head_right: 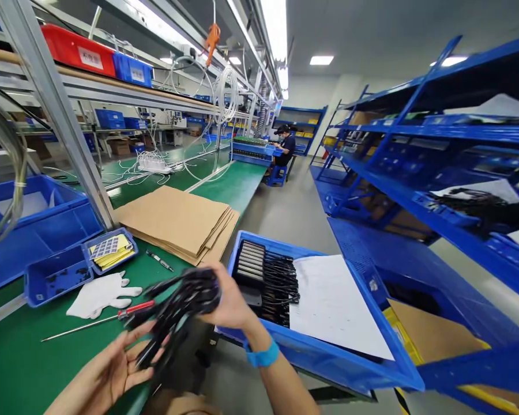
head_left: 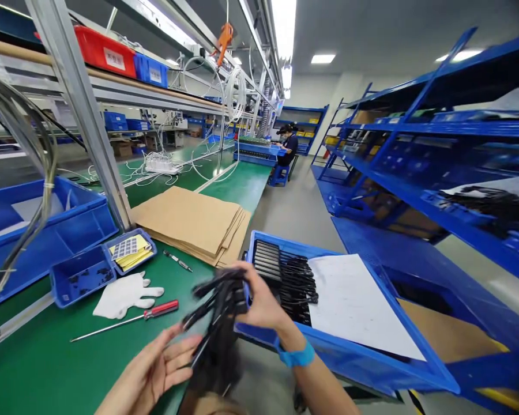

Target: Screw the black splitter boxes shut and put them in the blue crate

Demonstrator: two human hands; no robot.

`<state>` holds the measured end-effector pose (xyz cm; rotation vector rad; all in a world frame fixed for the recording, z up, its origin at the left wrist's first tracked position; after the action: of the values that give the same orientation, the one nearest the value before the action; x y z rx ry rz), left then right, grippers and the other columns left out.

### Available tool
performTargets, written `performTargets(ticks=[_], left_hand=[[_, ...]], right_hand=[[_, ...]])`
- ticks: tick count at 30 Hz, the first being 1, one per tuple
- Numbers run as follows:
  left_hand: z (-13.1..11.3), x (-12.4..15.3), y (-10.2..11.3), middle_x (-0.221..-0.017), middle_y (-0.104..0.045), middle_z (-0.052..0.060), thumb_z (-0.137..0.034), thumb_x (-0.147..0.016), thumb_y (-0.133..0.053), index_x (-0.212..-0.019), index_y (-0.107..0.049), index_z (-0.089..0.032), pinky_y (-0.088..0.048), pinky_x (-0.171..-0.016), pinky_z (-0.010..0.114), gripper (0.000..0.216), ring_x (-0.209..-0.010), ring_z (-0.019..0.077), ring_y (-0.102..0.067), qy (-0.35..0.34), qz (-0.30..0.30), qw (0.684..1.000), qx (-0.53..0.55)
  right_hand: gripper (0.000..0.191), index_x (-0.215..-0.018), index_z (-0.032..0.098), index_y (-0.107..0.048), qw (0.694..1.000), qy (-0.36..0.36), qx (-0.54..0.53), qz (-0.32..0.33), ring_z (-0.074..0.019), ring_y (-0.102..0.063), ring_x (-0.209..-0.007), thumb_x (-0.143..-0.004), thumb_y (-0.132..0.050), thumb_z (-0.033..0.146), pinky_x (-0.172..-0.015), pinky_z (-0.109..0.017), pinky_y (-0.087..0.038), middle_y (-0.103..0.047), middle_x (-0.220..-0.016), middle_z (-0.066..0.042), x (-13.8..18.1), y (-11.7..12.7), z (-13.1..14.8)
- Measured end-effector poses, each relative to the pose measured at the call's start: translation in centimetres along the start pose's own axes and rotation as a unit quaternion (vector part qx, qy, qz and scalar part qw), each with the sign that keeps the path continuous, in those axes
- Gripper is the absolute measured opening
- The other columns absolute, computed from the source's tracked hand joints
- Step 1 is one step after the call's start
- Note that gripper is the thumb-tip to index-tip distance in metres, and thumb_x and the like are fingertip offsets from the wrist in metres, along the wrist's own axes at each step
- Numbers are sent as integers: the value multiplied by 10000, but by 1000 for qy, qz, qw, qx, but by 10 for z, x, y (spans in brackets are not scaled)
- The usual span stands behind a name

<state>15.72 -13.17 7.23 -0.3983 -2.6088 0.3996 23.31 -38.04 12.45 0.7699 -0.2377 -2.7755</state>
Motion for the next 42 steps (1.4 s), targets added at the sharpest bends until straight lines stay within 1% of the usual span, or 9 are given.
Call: performTargets(ticks=[5, 12, 14, 19, 21, 25, 30, 35, 42], left_hand=[[13, -7, -12, -1253, -682, 133, -596, -820, -681, -1270, -655, -203, -494, -1017, 396, 598, -1183, 300, -621, -31, 9, 978, -207], [-22, -64, -78, -1051, -742, 34, -203, -916, -495, -1039, -726, -219, -515, -903, 318, 262, -987, 215, -678, -217, 70, 829, -511], [-31, -95, -109, -1074, -732, 24, -119, -927, -479, -1059, -704, -214, -511, -893, 280, 278, -1007, 188, -673, -243, 115, 761, -590], [-17, -186, -175, -1081, -711, 93, -136, -959, -520, -1070, -678, -152, -526, -917, 361, 194, -1044, 251, -657, -233, 221, 501, -804], [-4, -214, -196, -1076, -697, 160, -258, -881, -711, -1049, -676, -92, -521, -936, 432, 239, -1080, 319, -629, -232, 252, 462, -818], [23, -245, -220, -1085, -659, 244, -305, -535, -978, -1146, -616, -14, -551, -866, 446, 768, -1057, 362, -627, -219, 289, 396, -844], [15, -249, -213, -1063, -657, 182, -164, -737, -826, -1129, -614, -83, -573, -758, 388, 454, -903, 296, -689, -217, 316, 382, -841], [-18, -255, -203, -1102, -646, 135, -150, -905, -612, -1109, -603, -130, -568, -824, 417, 205, -1007, 300, -665, -232, 265, 446, -823], [-25, -257, -205, -925, -720, 137, -194, -999, -450, -941, -660, -131, -553, -763, 389, 227, -906, 305, -707, -188, 228, 513, -806]], right_hand=[[745, -1187, 223, -510, 923, -179, -158, -301, -172, -615, -989, -539, -878, 224, -966, -342, -481, -653, -1094, -15, 47, 79, -41], [706, -1074, 225, -675, 806, -228, -246, -488, -265, -660, -1009, -410, -907, 281, -1056, -501, -471, -743, -979, -14, 102, 122, -67], [691, -1047, 233, -701, 776, -244, -267, -516, -270, -682, -967, -391, -911, 281, -1063, -524, -475, -758, -964, -17, 117, 130, -72], [599, -910, 254, -747, 717, -272, -325, -553, -260, -714, -835, -337, -920, 268, -1069, -542, -477, -778, -890, -24, 151, 138, -83], [567, -864, 257, -752, 701, -270, -345, -563, -275, -719, -842, -322, -919, 263, -1064, -563, -476, -779, -872, -24, 159, 138, -84], [693, -1026, 267, -747, 714, -263, -361, -539, -318, -706, -990, -354, -911, 313, -1086, -562, -458, -779, -921, -43, 161, 135, -82], [735, -1102, 228, -728, 751, -291, -345, -482, -350, -664, -1097, -390, -887, 315, -1080, -558, -456, -771, -965, -90, 157, 130, -78], [557, -882, 217, -755, 744, -356, -324, -463, -356, -683, -1008, -339, -878, 204, -1056, -557, -465, -769, -838, -63, 155, 129, -72], [675, -1006, 224, -701, 744, -417, -318, -413, -291, -647, -1053, -359, -867, 123, -1020, -450, -482, -750, -1004, -38, 116, 116, -72]])
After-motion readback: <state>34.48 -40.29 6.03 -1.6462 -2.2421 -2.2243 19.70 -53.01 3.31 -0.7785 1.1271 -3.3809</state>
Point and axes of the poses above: each hand's wrist, its own x-axis away from the middle knuckle, its own y-axis out of the back of the hand, z = x × y, the point moved 3 cm from there along -x, towards the middle knuckle
